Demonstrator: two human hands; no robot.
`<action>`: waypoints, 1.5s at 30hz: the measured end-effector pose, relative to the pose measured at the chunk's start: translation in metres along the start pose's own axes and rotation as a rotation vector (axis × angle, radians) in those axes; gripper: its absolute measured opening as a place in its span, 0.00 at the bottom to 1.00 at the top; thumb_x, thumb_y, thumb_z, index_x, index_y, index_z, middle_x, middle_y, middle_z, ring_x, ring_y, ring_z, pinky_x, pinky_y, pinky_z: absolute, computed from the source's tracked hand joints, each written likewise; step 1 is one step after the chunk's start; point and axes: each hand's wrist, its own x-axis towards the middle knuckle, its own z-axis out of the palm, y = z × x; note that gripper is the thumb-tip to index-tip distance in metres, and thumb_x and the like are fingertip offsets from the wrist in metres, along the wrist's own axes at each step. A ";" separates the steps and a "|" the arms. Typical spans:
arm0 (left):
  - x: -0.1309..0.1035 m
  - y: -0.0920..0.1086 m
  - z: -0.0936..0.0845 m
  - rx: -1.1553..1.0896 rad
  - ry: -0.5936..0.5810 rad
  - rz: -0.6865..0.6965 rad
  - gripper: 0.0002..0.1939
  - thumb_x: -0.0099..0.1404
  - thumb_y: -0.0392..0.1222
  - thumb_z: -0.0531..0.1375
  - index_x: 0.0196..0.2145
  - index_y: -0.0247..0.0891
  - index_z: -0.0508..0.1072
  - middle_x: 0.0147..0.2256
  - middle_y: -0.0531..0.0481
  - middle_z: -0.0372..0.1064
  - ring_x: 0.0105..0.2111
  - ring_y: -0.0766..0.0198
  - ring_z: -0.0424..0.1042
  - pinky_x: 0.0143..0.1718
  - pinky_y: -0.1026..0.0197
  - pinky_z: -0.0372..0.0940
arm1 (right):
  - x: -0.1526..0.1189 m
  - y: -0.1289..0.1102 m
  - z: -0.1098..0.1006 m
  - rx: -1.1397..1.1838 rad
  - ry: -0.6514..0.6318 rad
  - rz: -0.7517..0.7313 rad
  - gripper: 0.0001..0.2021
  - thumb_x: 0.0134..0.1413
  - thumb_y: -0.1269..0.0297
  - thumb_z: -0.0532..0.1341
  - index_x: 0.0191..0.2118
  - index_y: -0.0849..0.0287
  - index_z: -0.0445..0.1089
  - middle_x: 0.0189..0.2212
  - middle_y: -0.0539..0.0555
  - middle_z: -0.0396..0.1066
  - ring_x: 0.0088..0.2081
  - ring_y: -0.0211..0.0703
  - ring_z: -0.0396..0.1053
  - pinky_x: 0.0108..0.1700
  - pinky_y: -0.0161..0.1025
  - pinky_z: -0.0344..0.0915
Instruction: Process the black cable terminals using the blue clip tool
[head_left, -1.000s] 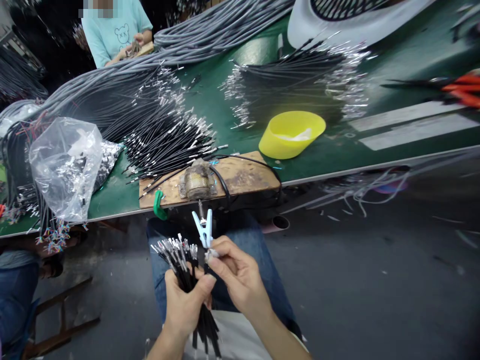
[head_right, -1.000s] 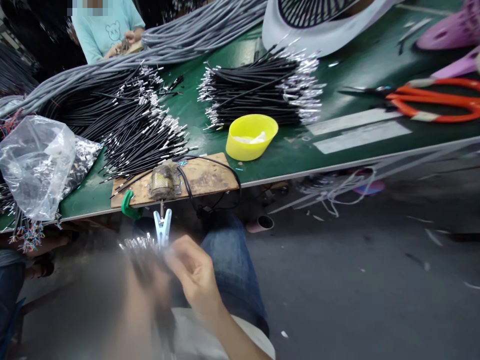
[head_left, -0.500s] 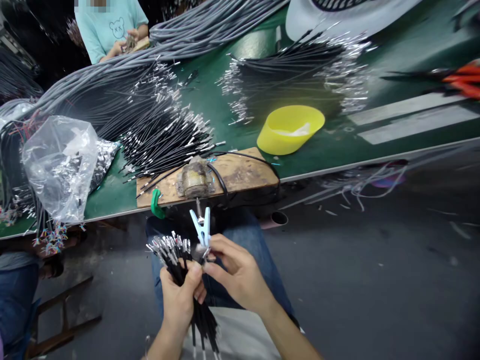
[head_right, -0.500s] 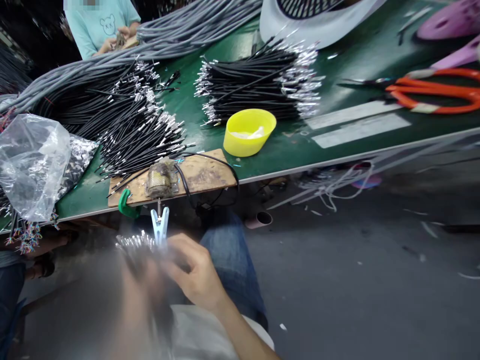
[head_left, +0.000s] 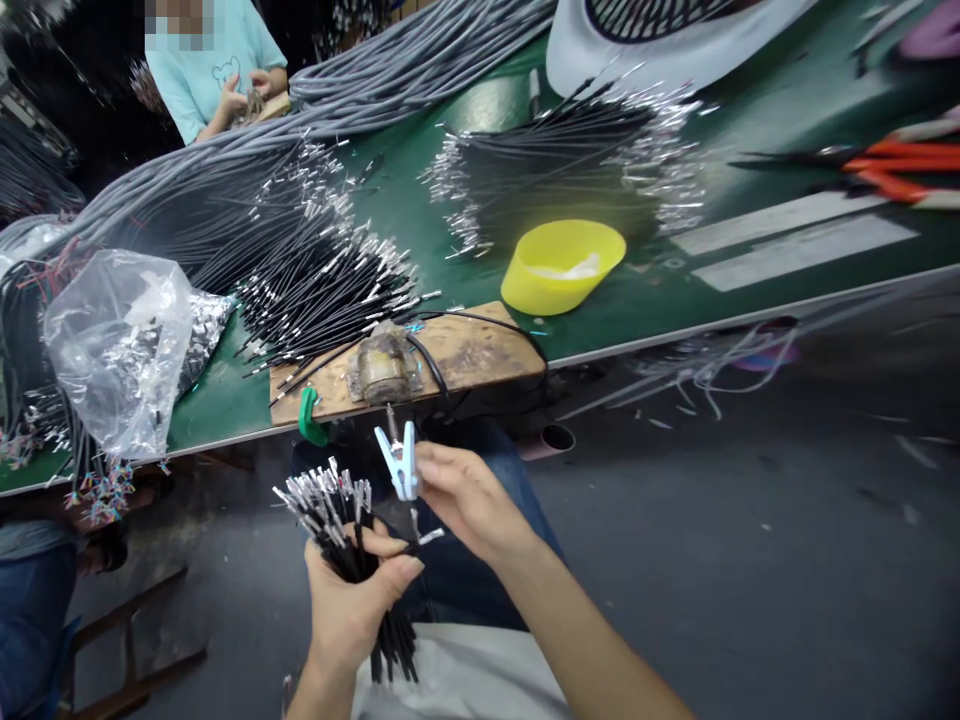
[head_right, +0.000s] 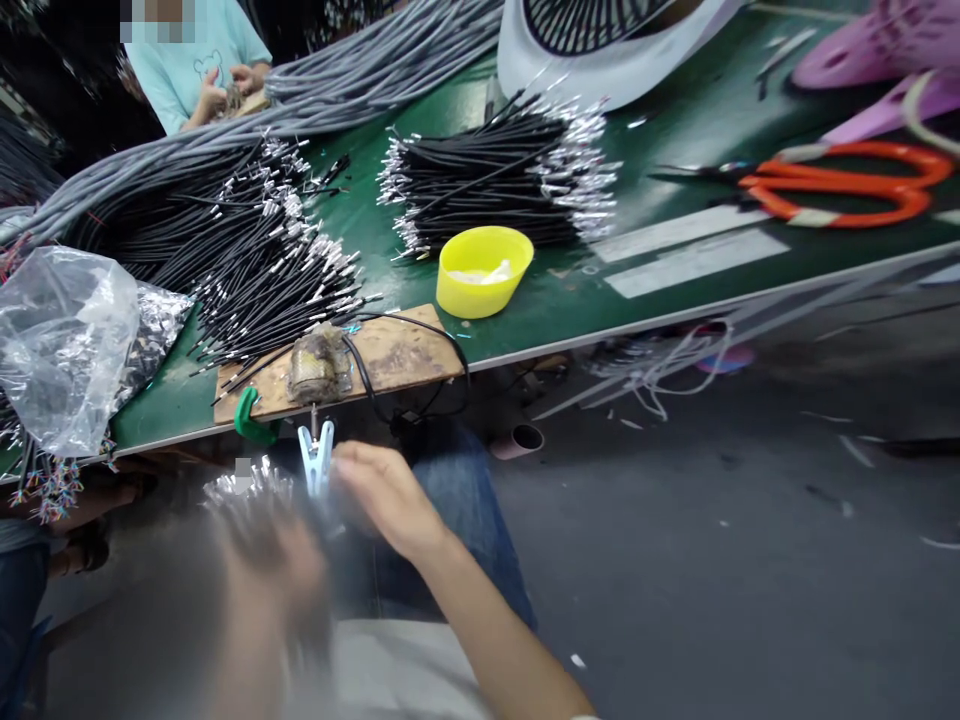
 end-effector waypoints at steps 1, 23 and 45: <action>0.000 0.001 -0.001 0.014 0.007 0.010 0.11 0.43 0.46 0.71 0.18 0.36 0.76 0.20 0.48 0.67 0.23 0.62 0.65 0.28 0.57 0.65 | 0.005 -0.003 0.003 0.014 -0.004 -0.022 0.19 0.40 0.45 0.66 0.23 0.59 0.71 0.21 0.50 0.66 0.22 0.37 0.59 0.27 0.36 0.58; 0.003 -0.005 -0.001 0.003 0.031 -0.062 0.11 0.43 0.46 0.70 0.20 0.38 0.76 0.21 0.47 0.70 0.14 0.68 0.60 0.13 0.64 0.56 | 0.012 0.011 -0.015 -0.108 0.180 -0.136 0.23 0.40 0.40 0.63 0.20 0.59 0.67 0.17 0.49 0.63 0.23 0.39 0.61 0.25 0.36 0.59; -0.014 -0.013 0.003 0.006 0.104 -0.126 0.13 0.52 0.46 0.65 0.24 0.31 0.72 0.16 0.55 0.61 0.17 0.71 0.59 0.20 0.67 0.57 | -0.035 0.020 0.021 -0.911 0.257 -0.785 0.10 0.53 0.78 0.55 0.25 0.58 0.62 0.22 0.49 0.60 0.27 0.39 0.58 0.31 0.37 0.57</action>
